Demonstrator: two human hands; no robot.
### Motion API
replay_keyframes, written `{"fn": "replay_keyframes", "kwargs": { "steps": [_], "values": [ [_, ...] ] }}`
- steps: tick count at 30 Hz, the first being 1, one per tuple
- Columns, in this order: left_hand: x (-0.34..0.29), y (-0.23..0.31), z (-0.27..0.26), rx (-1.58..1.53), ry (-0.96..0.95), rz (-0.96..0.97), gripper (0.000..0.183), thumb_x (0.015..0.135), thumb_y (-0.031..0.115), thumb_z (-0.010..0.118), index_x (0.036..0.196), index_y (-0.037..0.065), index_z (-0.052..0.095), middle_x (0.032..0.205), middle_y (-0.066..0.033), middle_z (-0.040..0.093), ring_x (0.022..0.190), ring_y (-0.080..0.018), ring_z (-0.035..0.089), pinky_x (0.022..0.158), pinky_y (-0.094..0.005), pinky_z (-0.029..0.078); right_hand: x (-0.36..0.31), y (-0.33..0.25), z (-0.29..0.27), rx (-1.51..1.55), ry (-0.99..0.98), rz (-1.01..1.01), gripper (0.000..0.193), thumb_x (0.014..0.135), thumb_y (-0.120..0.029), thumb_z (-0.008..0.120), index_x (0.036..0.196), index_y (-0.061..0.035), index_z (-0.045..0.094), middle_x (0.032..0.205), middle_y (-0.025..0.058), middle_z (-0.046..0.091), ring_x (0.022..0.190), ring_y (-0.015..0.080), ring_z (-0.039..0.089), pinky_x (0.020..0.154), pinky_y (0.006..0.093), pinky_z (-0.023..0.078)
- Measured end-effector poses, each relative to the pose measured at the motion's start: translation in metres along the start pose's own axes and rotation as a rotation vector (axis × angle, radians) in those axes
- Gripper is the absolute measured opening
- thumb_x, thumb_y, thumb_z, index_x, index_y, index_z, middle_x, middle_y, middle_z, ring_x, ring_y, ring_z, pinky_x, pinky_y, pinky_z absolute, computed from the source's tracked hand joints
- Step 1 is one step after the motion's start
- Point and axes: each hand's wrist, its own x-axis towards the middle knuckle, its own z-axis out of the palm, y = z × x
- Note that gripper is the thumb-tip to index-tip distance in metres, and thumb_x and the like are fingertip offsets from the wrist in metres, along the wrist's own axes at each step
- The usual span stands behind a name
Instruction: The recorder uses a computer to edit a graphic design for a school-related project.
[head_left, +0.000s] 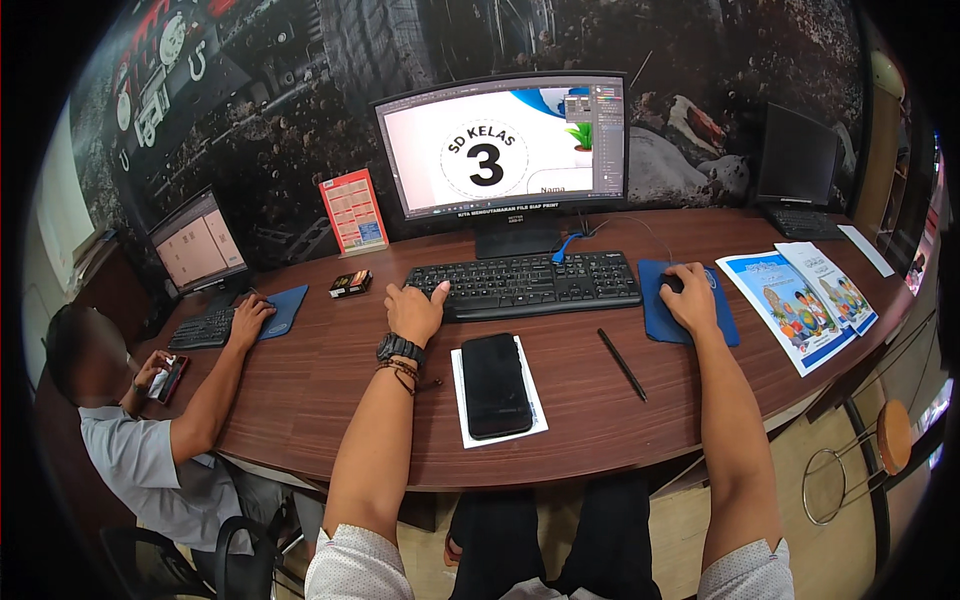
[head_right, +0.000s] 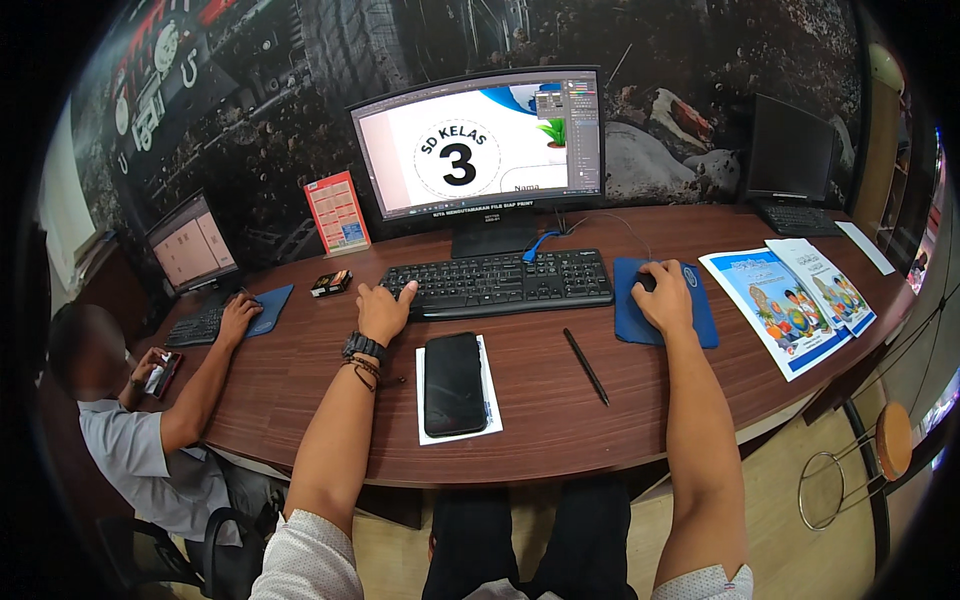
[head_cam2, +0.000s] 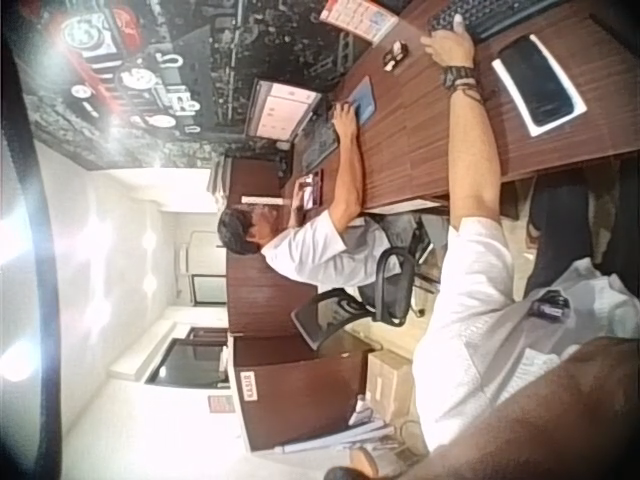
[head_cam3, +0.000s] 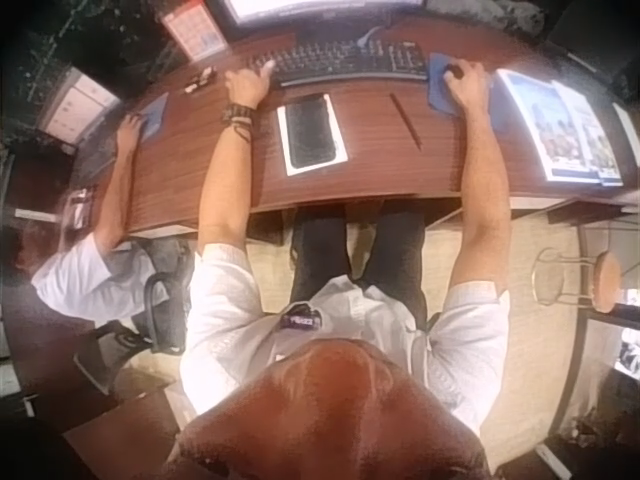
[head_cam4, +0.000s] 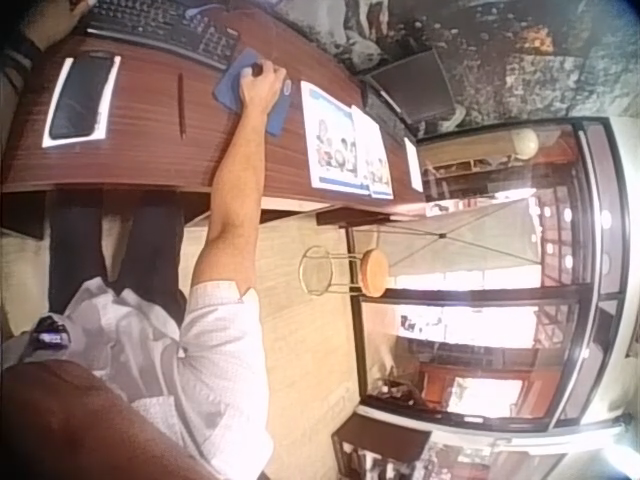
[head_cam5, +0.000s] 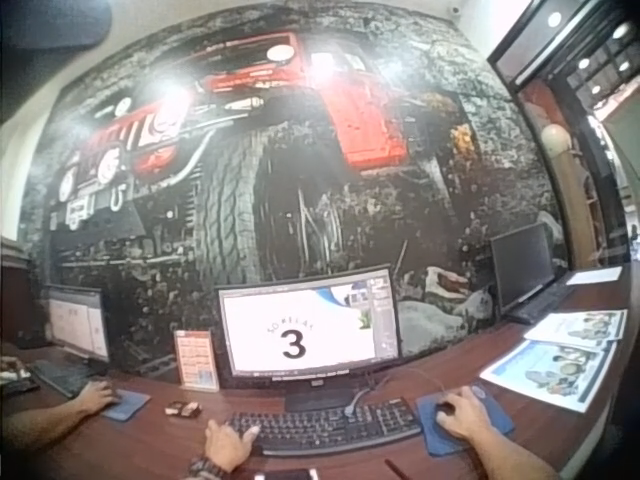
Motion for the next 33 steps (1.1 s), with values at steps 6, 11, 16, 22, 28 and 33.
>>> {"fn": "replay_keyframes", "kwargs": {
  "steps": [6,11,16,22,28,33],
  "values": [
    [0.0007,0.0006,0.0008,0.054,-0.009,-0.005,0.082,0.089,0.064,0.057,0.103,-0.016,0.065,0.121,-0.0288,0.05,0.11,-0.0462,0.053,0.092,-0.0494,0.049,0.0008,-0.0013,0.0003,-0.006,-0.007,0.016,0.034,0.075,-0.021,0.066,0.106,-0.0074,0.07,0.116,0.0148,0.058,0.107,0.0358,0.061,0.092,0.0432,0.05],
    [0.0004,0.0017,0.0004,0.058,-0.011,-0.009,0.081,0.089,0.064,0.057,0.103,-0.016,0.064,0.122,-0.0286,0.05,0.11,-0.0458,0.054,0.093,-0.0492,0.049,0.0014,0.0016,0.0015,0.0,0.001,0.014,0.034,0.075,-0.021,0.066,0.106,-0.0066,0.07,0.116,0.0146,0.058,0.107,0.0355,0.061,0.093,0.0431,0.05],
    [-0.0003,0.0012,0.0001,0.06,-0.002,-0.002,0.082,0.089,0.064,0.057,0.103,-0.016,0.064,0.122,-0.0285,0.05,0.11,-0.0458,0.054,0.092,-0.0494,0.049,0.0012,-0.0002,0.0012,0.006,0.001,0.016,0.034,0.075,-0.021,0.066,0.105,-0.0061,0.07,0.116,0.0141,0.059,0.107,0.0348,0.061,0.093,0.0423,0.05],
    [-0.0003,0.0001,0.0009,0.062,0.009,0.002,0.082,0.089,0.064,0.057,0.102,-0.016,0.065,0.12,-0.0286,0.05,0.109,-0.0461,0.054,0.09,-0.0507,0.05,0.0004,-0.0022,-0.0002,0.007,0.009,0.007,0.033,0.075,-0.021,0.066,0.104,-0.006,0.071,0.114,0.0134,0.06,0.105,0.0338,0.062,0.092,0.0417,0.05],
    [-0.0002,0.0004,-0.0006,0.021,-0.033,-0.006,0.079,0.09,0.063,0.057,0.104,-0.015,0.065,0.123,-0.034,0.049,0.111,-0.0527,0.052,0.094,-0.0537,0.047,0.0018,0.0023,0.0022,-0.001,0.013,-0.013,0.034,0.075,-0.021,0.066,0.105,-0.0064,0.07,0.114,0.0137,0.06,0.105,0.0344,0.062,0.091,0.042,0.05],
    [0.001,-0.0014,0.0052,0.045,0.02,0.02,0.082,0.089,0.065,0.057,0.099,-0.016,0.065,0.118,-0.0295,0.051,0.107,-0.0469,0.055,0.09,-0.0517,0.049,0.0022,0.0065,0.0037,-0.005,0.021,-0.029,0.036,0.076,-0.022,0.066,0.109,-0.0076,0.069,0.115,0.0147,0.059,0.106,0.0356,0.061,0.092,0.0427,0.05]
  ]
}}
